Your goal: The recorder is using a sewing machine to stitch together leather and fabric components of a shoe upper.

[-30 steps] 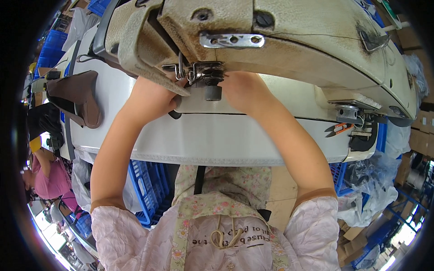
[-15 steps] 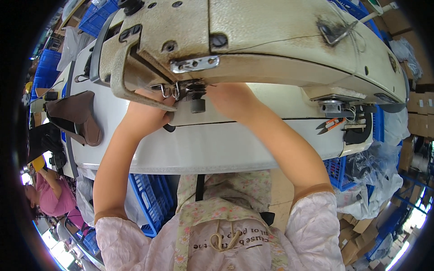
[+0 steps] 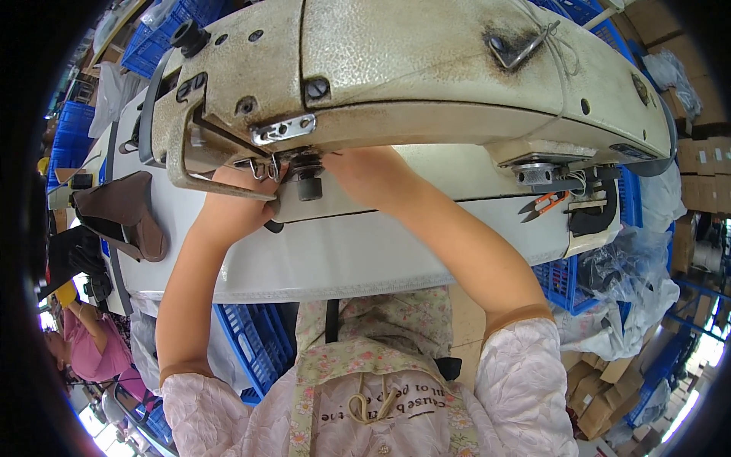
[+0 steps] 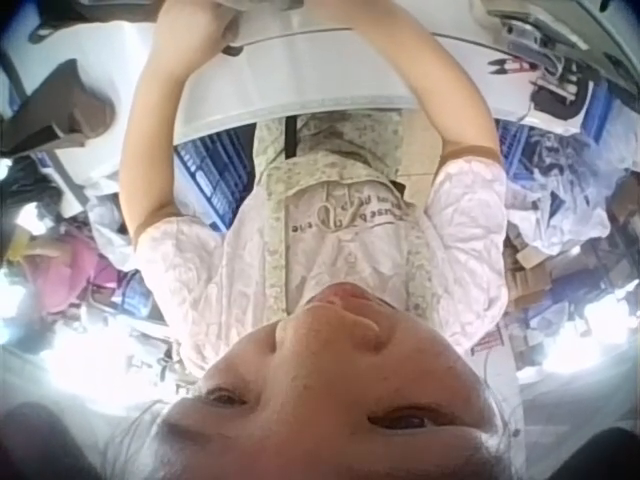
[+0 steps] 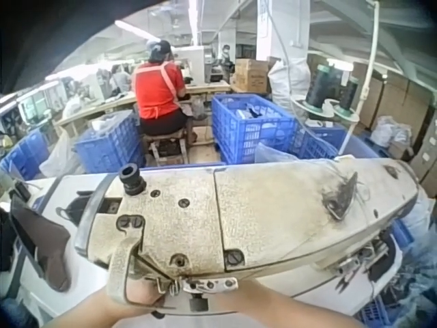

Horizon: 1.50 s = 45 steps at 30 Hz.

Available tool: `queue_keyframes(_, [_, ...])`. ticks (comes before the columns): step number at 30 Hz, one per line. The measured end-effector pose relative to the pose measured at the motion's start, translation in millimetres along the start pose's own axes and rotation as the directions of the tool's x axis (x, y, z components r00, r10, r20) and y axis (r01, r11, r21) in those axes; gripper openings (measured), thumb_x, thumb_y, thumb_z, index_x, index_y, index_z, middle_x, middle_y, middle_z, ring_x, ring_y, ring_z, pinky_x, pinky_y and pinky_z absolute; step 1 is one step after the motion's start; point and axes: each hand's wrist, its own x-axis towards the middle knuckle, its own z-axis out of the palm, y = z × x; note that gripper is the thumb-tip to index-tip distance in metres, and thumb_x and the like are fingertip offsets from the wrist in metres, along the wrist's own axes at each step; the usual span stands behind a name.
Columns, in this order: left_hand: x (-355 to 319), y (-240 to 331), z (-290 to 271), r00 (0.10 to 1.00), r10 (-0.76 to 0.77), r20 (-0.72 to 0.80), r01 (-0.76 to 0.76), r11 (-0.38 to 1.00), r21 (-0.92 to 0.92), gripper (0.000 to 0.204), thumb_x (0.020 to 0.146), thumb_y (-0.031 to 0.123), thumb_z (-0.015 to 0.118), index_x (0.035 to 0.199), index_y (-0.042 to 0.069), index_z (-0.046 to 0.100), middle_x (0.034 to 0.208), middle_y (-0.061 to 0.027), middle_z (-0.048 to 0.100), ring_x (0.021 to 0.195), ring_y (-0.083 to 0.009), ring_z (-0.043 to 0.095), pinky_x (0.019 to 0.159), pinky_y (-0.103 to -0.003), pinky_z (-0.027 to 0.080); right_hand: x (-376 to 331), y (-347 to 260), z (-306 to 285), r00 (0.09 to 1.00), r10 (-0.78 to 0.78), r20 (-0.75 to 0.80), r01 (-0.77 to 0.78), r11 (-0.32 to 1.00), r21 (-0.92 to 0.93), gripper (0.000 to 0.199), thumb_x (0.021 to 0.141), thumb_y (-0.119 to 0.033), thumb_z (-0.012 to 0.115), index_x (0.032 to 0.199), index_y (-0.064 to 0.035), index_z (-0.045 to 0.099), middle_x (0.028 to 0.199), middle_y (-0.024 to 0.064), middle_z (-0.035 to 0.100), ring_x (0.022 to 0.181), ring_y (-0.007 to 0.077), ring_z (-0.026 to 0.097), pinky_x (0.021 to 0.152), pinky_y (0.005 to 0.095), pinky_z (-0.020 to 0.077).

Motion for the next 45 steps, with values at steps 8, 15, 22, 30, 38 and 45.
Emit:
queue_keyframes(8, [0.4, 2.0, -4.0, 0.999, 0.044, -0.011, -0.044, 0.999, -0.009, 0.028, 0.065, 0.014, 0.071, 0.091, 0.003, 0.070, 0.085, -0.0048, 0.068, 0.085, -0.0264, 0.065, 0.069, -0.042, 0.052, 0.8, 0.5, -5.5, 0.997, -0.060, 0.047, 0.069, 0.969, -0.237, 0.013, 0.072, -0.022, 0.073, 0.076, -0.0096, 0.074, 0.078, 0.0103, 0.068, 0.077, 0.0306, 0.067, 0.067, 0.0430, 0.0520])
queue_keyframes(15, [1.7, -2.5, 2.2, 0.952, 0.183, -0.245, -0.185, 0.983, 0.016, 0.021, 0.077, 0.011, 0.069, 0.094, 0.001, 0.074, 0.085, -0.0044, 0.069, 0.089, -0.0235, 0.062, 0.082, -0.038, 0.048, -24.7, 16.9, 15.7, 0.933, 0.188, 0.308, -0.203, 0.979, 0.017, 0.015, 0.077, -0.013, 0.068, 0.091, -0.0076, 0.071, 0.091, 0.0123, 0.072, 0.090, 0.0307, 0.070, 0.079, 0.0414, 0.0557])
queue_keyframes(22, [2.2, -9.4, 15.1, 0.928, 0.241, -0.285, -0.206, 0.967, 0.148, 0.035, 0.070, 0.019, 0.075, 0.100, 0.000, 0.073, 0.102, -0.0073, 0.071, 0.103, -0.0240, 0.064, 0.089, -0.038, 0.048, -54.2, 36.2, 10.3, 0.915, 0.256, 0.311, -0.275, 0.961, 0.017, 0.050, 0.089, 0.007, 0.049, 0.134, -0.0100, 0.064, 0.118, 0.0151, 0.071, 0.109, 0.0321, 0.067, 0.098, 0.0372, 0.0501])
queue_keyframes(30, [0.5, -7.1, 24.4, 0.958, 0.226, -0.177, -0.209, 0.972, 0.110, 0.028, 0.077, 0.013, 0.064, 0.097, -0.005, 0.072, 0.107, -0.0162, 0.072, 0.110, -0.0256, 0.064, 0.111, -0.038, 0.042, -25.4, 11.6, -4.6, 0.927, 0.278, 0.252, -0.277, 0.960, -0.040, 0.051, 0.084, 0.007, 0.050, 0.128, -0.0105, 0.069, 0.099, 0.0178, 0.072, 0.087, 0.0278, 0.070, 0.083, 0.0317, 0.0524])
queue_keyframes(38, [0.5, -8.6, 14.7, 0.962, 0.258, -0.092, -0.257, 0.966, 0.024, 0.022, 0.074, 0.013, 0.066, 0.089, 0.000, 0.076, 0.100, -0.0152, 0.074, 0.108, -0.0250, 0.065, 0.108, -0.035, 0.040, -26.7, 7.7, -10.4, 0.920, 0.312, 0.238, -0.299, 0.950, -0.092, 0.046, 0.081, 0.009, 0.050, 0.119, -0.0041, 0.073, 0.114, 0.0169, 0.071, 0.109, 0.0299, 0.066, 0.102, 0.0370, 0.0453])
queue_keyframes(45, [2.8, -6.7, 7.7, 0.964, 0.262, 0.038, -0.264, 0.961, 0.078, 0.023, 0.074, 0.014, 0.067, 0.091, 0.002, 0.076, 0.102, -0.0132, 0.074, 0.110, -0.0247, 0.065, 0.109, -0.035, 0.039, -26.3, 1.2, -13.9, 0.845, 0.444, 0.298, -0.442, 0.894, -0.077, 0.044, 0.081, 0.012, 0.051, 0.117, -0.0023, 0.073, 0.123, 0.0157, 0.069, 0.121, 0.0317, 0.062, 0.108, 0.0397, 0.0418])
